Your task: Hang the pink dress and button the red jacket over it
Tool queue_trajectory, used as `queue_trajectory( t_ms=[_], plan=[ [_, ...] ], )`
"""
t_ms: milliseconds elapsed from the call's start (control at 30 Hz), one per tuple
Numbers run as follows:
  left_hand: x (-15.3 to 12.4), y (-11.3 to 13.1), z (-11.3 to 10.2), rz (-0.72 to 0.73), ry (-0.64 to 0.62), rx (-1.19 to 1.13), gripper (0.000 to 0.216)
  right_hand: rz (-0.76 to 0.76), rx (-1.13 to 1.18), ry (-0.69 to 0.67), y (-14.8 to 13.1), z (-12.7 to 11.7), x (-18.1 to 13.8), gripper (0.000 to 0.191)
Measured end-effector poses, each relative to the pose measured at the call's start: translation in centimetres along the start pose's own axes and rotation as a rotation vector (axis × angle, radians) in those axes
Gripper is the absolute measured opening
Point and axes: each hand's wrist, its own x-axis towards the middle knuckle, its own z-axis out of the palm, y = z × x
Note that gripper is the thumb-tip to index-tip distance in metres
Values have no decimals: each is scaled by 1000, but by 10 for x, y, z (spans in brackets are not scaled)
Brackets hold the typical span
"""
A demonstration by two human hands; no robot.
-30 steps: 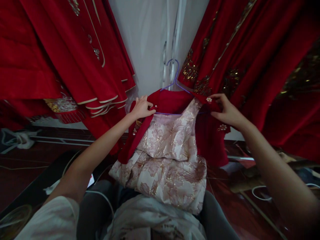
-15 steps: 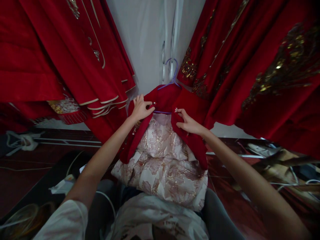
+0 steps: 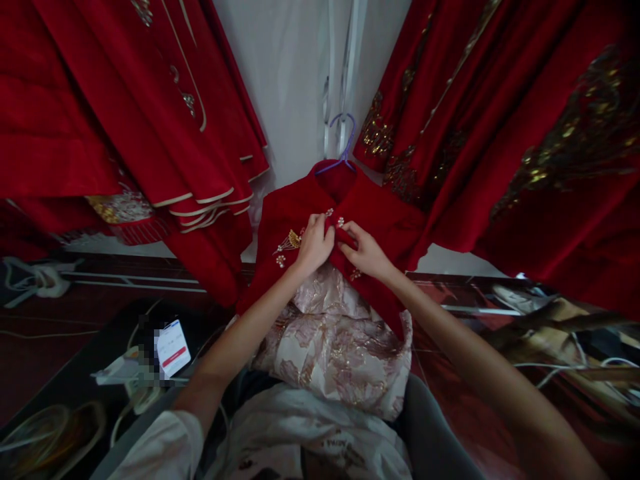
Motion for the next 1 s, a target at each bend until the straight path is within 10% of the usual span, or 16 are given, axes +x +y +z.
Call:
queue_trajectory(
  t_ms=[300, 1000],
  plan=[
    [-4, -12, -10, -69, 178, -234, 12, -31, 137, 254, 12, 9, 6, 54],
    [16, -25, -13, 17, 5, -250, 16, -159, 56, 283, 17, 11, 19, 24]
  ],
)
